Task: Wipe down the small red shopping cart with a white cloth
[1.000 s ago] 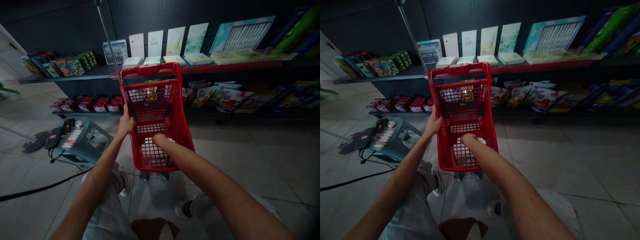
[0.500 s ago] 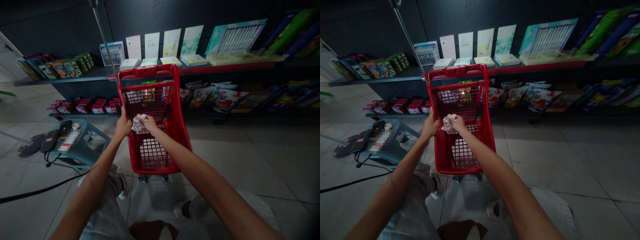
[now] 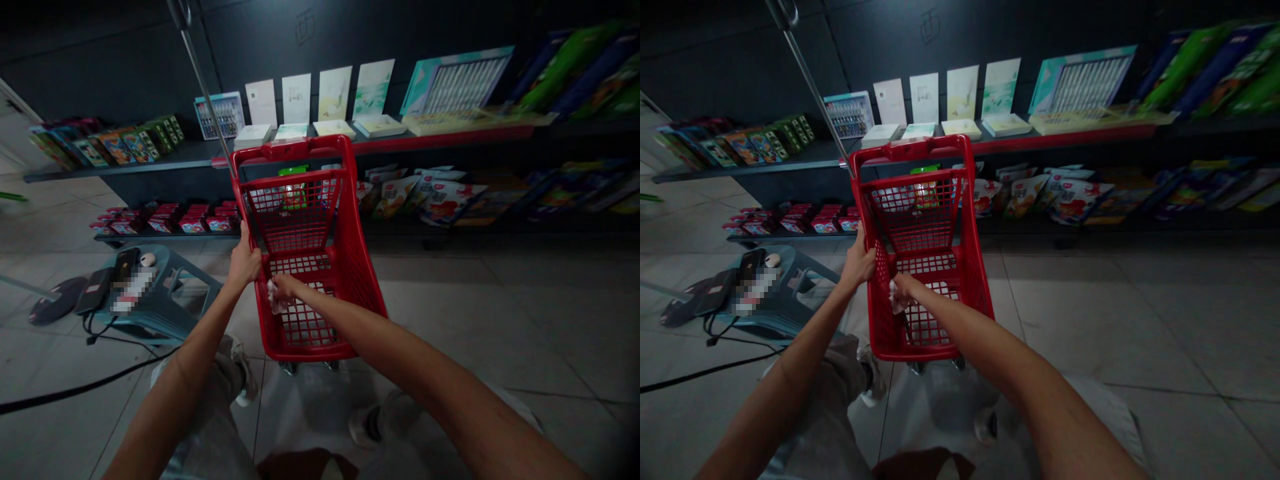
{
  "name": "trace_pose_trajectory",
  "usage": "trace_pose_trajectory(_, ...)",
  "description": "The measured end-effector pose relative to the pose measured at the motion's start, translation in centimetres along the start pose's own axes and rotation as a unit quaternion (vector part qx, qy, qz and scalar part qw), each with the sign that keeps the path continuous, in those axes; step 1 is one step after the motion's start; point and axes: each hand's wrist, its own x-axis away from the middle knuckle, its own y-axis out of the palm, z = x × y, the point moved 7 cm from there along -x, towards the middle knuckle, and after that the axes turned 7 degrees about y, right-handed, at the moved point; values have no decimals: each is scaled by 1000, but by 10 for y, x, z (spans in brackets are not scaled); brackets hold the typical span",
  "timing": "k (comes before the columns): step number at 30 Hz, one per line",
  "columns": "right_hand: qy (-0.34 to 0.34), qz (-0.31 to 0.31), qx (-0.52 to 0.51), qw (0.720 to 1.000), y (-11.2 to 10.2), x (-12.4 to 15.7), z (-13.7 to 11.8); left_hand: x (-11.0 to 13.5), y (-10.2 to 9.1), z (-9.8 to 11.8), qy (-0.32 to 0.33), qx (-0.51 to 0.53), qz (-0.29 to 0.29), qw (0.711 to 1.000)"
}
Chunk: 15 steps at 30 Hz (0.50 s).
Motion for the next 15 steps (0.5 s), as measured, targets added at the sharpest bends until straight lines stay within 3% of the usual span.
trace_pose_trajectory(6,-1,156,-142,977,-75,-23,-20,2,1,0,-4,16,-5,1000)
trace_pose_trajectory(9,-29,221,-226,948,-96,-29,-37,2,1,-3,-13,15,-6,1000)
trace_pose_trajectory(10,-40,236,-232,943,-97,-28,-41,1,1,-4,-17,12,-7,1000)
trace_pose_trajectory(12,-48,218,-178,958,-87,-25,-45,1,2,-5,-15,8,-6,1000)
trace_pose_trajectory(15,-25,106,-58,992,-53,-17,-39,0,1,-4,-3,9,4,1000)
